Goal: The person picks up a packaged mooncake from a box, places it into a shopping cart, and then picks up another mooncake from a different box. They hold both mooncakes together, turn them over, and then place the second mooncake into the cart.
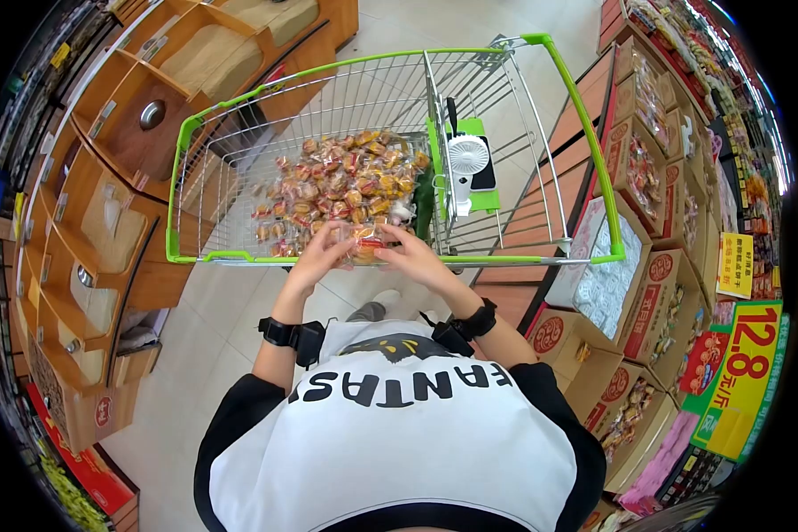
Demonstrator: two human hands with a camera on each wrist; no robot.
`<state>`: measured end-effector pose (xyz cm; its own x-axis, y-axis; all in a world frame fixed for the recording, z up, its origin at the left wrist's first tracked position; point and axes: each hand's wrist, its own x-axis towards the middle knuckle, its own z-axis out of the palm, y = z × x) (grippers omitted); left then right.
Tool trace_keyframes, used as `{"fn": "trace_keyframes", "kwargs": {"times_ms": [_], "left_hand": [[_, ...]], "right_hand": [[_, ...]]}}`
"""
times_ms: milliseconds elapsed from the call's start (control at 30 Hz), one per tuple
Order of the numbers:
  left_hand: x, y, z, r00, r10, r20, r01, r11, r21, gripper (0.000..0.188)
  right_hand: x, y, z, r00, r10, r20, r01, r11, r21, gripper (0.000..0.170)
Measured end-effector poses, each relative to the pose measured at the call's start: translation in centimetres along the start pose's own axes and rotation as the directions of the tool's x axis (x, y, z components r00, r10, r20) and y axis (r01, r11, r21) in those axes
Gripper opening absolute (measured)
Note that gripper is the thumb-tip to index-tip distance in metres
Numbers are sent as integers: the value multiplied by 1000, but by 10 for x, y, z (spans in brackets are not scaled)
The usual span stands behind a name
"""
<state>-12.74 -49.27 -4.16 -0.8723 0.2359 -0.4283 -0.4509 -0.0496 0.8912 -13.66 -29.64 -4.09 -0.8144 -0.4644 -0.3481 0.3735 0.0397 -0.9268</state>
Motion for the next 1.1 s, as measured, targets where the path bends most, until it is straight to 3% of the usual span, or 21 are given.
{"fn": "trace_keyframes", "kwargs": {"times_ms": [133, 233, 300, 367, 433, 500, 533, 567, 600, 700, 800, 1100], "left_hand": [[3, 5, -7, 997, -26, -72, 27, 999, 21, 36], [12, 15, -22, 998, 38, -51, -40, 998, -39, 38], [19, 29, -26, 995, 67, -80, -72, 996, -59, 45], [24, 39, -25, 903, 293, -315, -383, 881, -279, 51], [26, 48, -29, 884, 261, -388, -349, 921, -175, 54], [27, 45, -36, 856, 241, -458, -305, 950, -71, 58], [32, 34, -42, 855, 211, -474, -250, 968, -20, 53], [34, 29, -43, 853, 182, -489, -192, 981, 30, 49], [35, 24, -43, 855, 183, -486, -192, 981, 32, 49], [31, 14, -34, 920, 105, -377, -139, 988, -62, 33], [26, 17, -19, 955, 113, -275, -127, 991, -34, 18], [42, 11, 22, 998, 60, -13, -60, 998, -16, 17]], "right_hand": [[14, -4, 4, 1000, 26, 10, -26, 1000, -3, 60], [37, 0, 3, 997, -66, 30, 69, 992, -107, 64], [39, -23, 9, 964, -264, 17, 264, 965, -1, 67], [39, -39, 12, 946, -324, 1, 324, 946, 9, 68], [38, -37, 11, 925, -381, -15, 381, 924, 20, 69], [40, -26, 3, 933, -355, 61, 360, 916, -178, 58], [37, -22, -1, 932, -356, 60, 361, 915, -178, 58], [31, -19, -4, 961, -262, 85, 273, 948, -166, 52], [25, -16, -8, 980, -165, 110, 181, 971, -156, 47], [13, -2, -21, 987, -80, 136, 100, 984, -145, 36], [-6, -3, -25, 987, -115, 108, 122, 990, -65, 31], [-38, 19, -44, 991, -134, -11, 131, 982, -133, 28]]}}
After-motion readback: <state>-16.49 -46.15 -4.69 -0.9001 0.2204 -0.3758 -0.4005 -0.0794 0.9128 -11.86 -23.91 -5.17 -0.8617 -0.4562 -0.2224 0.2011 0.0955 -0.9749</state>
